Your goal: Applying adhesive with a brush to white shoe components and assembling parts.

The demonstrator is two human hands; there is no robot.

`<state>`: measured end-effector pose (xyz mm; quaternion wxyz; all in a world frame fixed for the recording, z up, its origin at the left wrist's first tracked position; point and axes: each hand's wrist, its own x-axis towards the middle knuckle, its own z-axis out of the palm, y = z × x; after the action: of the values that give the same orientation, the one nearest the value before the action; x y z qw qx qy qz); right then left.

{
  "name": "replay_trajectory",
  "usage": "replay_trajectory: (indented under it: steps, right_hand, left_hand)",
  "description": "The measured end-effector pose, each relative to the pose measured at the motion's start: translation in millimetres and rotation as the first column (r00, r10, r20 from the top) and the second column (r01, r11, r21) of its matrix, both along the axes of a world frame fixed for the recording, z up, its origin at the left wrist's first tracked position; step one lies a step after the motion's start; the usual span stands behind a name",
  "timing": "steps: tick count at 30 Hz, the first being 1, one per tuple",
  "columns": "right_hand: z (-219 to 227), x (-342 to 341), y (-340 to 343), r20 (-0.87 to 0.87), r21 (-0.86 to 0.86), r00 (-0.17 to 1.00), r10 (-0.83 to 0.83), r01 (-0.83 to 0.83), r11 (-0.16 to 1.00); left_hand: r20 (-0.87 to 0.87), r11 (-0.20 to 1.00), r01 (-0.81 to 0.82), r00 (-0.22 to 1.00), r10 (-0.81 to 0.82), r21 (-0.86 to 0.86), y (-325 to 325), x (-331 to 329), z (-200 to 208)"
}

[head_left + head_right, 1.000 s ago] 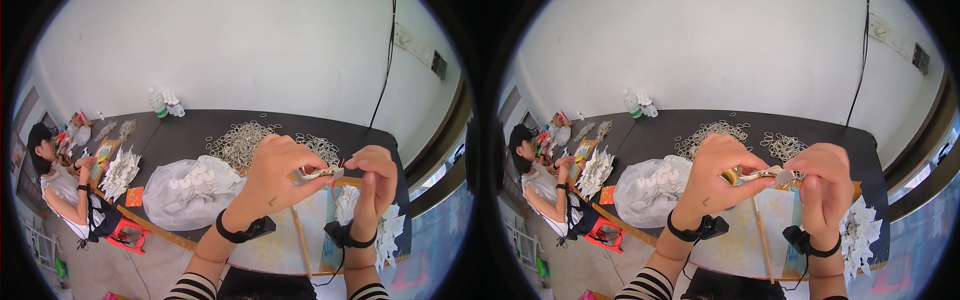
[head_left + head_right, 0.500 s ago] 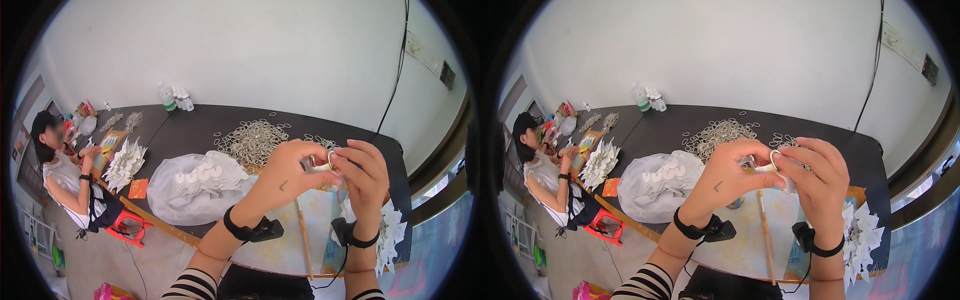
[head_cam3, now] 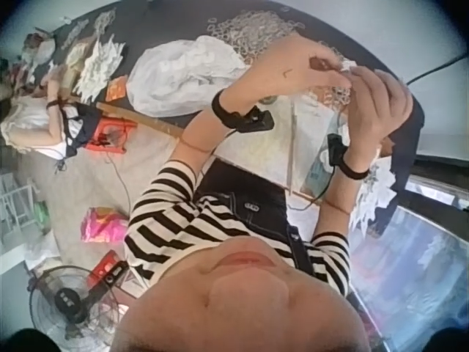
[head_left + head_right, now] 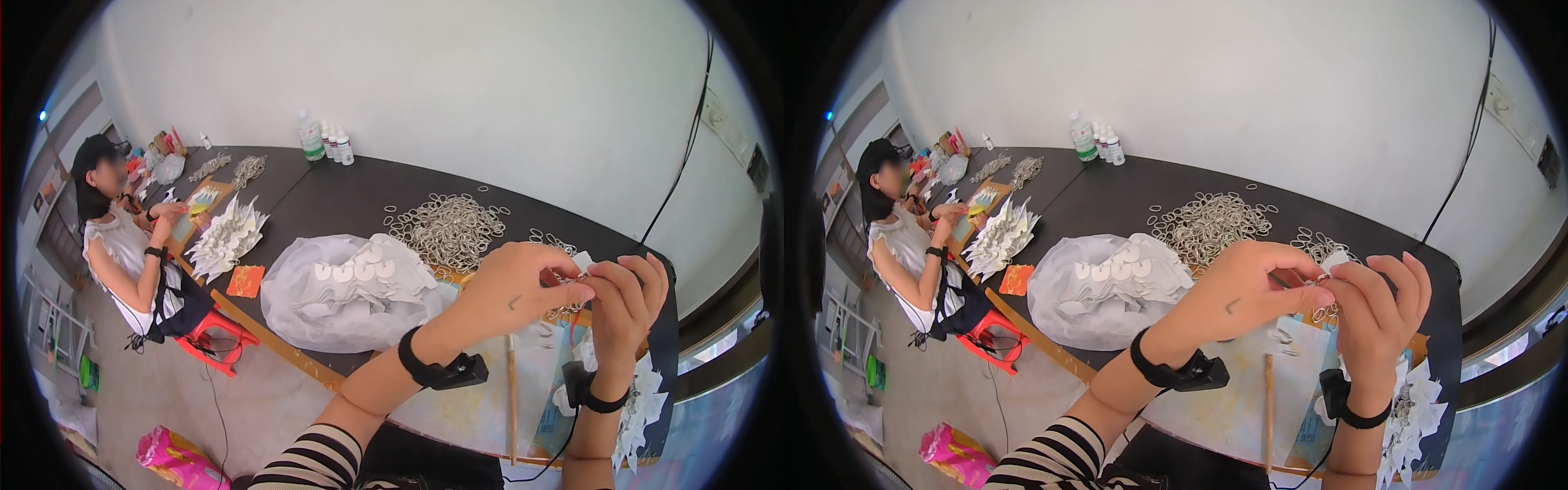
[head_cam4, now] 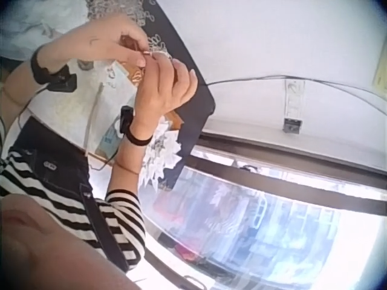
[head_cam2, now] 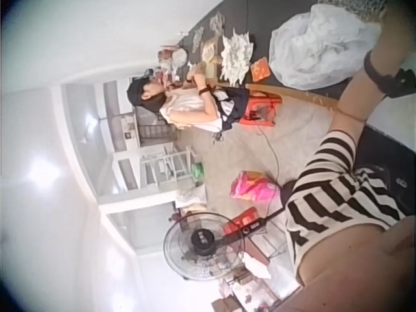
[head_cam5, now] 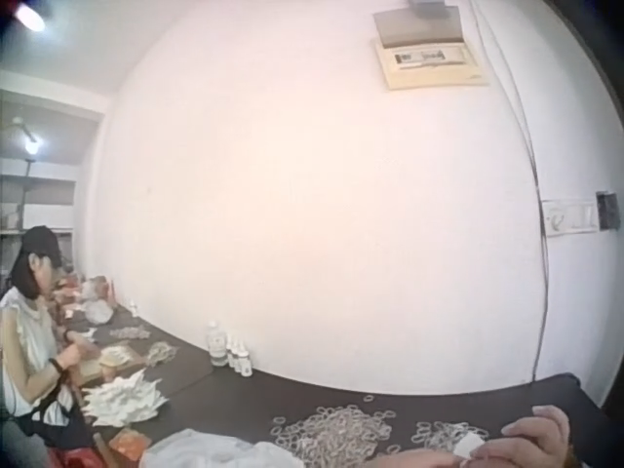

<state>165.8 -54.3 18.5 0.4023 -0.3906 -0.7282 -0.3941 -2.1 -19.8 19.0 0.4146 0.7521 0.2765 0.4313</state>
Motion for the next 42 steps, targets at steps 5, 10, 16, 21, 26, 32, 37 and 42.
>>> replay_trajectory:
  steps: [5,10,16,21,26,32,37,42]
  right_hand:
    - [-8,5,0,-0.011,0.048,0.999,-0.038,0.039,0.998]
    - [-9,0,-2,-0.074,0.048,0.996,-0.047,0.051,0.998]
    - [-9,-6,-9,-0.125,0.035,0.992,-0.030,0.035,0.999]
    - [-11,-4,-16,-0.184,0.038,0.983,0.004,0.003,0.999]
    - [-7,-4,-10,-0.248,0.043,0.960,0.131,-0.124,0.991]
    - [1,5,-15,-0.261,-0.064,0.952,0.160,-0.182,0.981]
    - [-13,-2,-13,-0.272,-0.029,0.924,0.268,-0.287,0.958]
    - [-15,-6,-3,-0.296,-0.046,0.934,0.200,-0.223,0.974]
  left_hand:
    - [0.037,0.995,-0.039,0.999,0.035,0.097,-3,3,-3]
    - [0.136,0.997,-0.060,0.989,0.054,0.043,-3,7,-5]
    - [0.196,0.994,-0.011,0.980,0.032,-0.106,-3,6,-3]
    - [0.243,0.990,0.007,0.970,0.028,-0.143,-6,6,-1]
    - [0.320,0.972,0.071,0.947,0.004,-0.222,-10,3,6]
    - [0.319,0.966,-0.225,0.913,0.254,-0.126,-5,2,6]
    - [0.274,0.970,-0.236,0.931,0.241,-0.053,-3,11,-7]
    - [0.248,0.978,-0.205,0.947,0.207,-0.034,-5,16,-7]
